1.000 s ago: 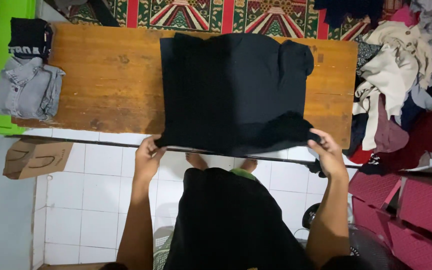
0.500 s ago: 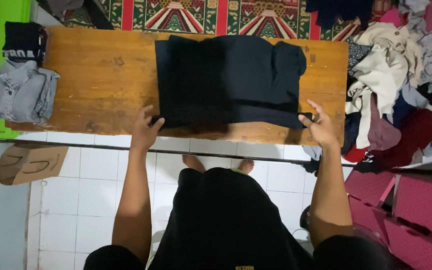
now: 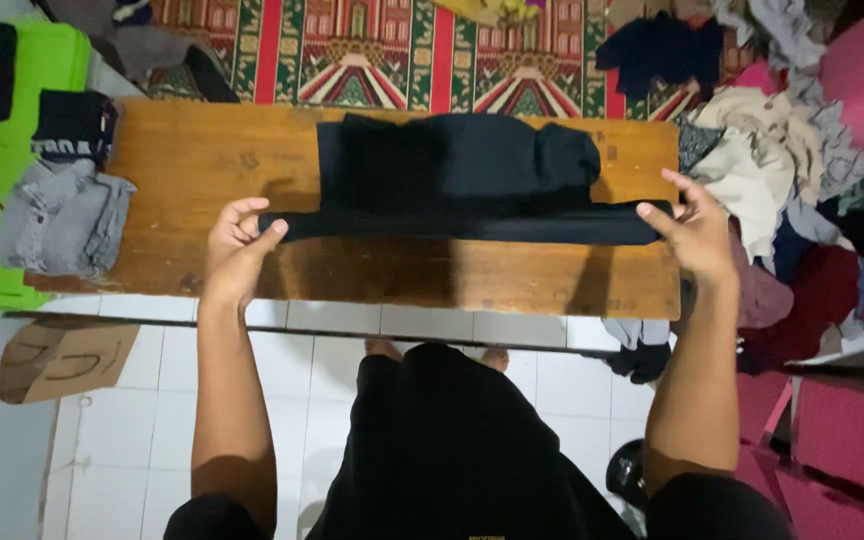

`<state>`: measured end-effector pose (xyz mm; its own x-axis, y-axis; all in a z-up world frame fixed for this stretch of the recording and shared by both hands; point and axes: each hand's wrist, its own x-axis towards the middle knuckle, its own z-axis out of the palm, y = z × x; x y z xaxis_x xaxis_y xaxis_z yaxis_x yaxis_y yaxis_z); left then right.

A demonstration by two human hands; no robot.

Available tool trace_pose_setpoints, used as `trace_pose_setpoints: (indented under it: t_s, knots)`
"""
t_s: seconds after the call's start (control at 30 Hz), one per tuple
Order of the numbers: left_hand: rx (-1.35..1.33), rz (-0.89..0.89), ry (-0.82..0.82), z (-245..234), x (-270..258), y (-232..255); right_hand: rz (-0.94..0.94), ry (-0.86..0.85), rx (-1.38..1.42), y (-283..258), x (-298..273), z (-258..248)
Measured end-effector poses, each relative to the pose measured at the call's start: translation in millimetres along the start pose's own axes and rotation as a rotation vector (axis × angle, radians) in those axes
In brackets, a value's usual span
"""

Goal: Folding several black shirts on a wooden table and stacking them neatly.

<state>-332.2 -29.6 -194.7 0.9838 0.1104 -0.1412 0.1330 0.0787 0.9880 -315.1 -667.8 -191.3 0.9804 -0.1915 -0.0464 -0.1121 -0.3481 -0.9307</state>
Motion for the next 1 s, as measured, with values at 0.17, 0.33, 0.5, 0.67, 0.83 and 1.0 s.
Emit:
trace_pose_setpoints:
  t_s: [0.17, 0.33, 0.5, 0.67, 0.83, 1.0]
  knots:
    - [-0.111, 0.161, 0.04, 0.3, 35.5, 32.0, -0.07, -0.003, 0.134, -44.7, 36.5, -25.0]
    - [-0.229, 0.303, 0.007, 12.2, 64.7, 82.6, -0.151, 0.0, 0.355, -81.8, 75.4, -41.2]
    - [-0.197, 0.455, 0.052, 12.3, 103.4, 123.7, -0.262, 0.014, 0.518, -124.0, 102.9, -51.3]
    - [-0.03, 0.565, 0.089, 20.8, 114.8, 180.5, -0.45, 0.001, 0.462, -140.9, 145.1, -66.7]
    - [0.171, 0.612, 0.15, 17.5, 133.1, 216.5, -0.437, 0.061, 0.36, -193.7, 149.3, -72.1]
    - [0.287, 0.649, 0.142, 9.5, 142.8, 254.8, -0.51, 0.108, 0.362, -218.0, 161.7, -71.6]
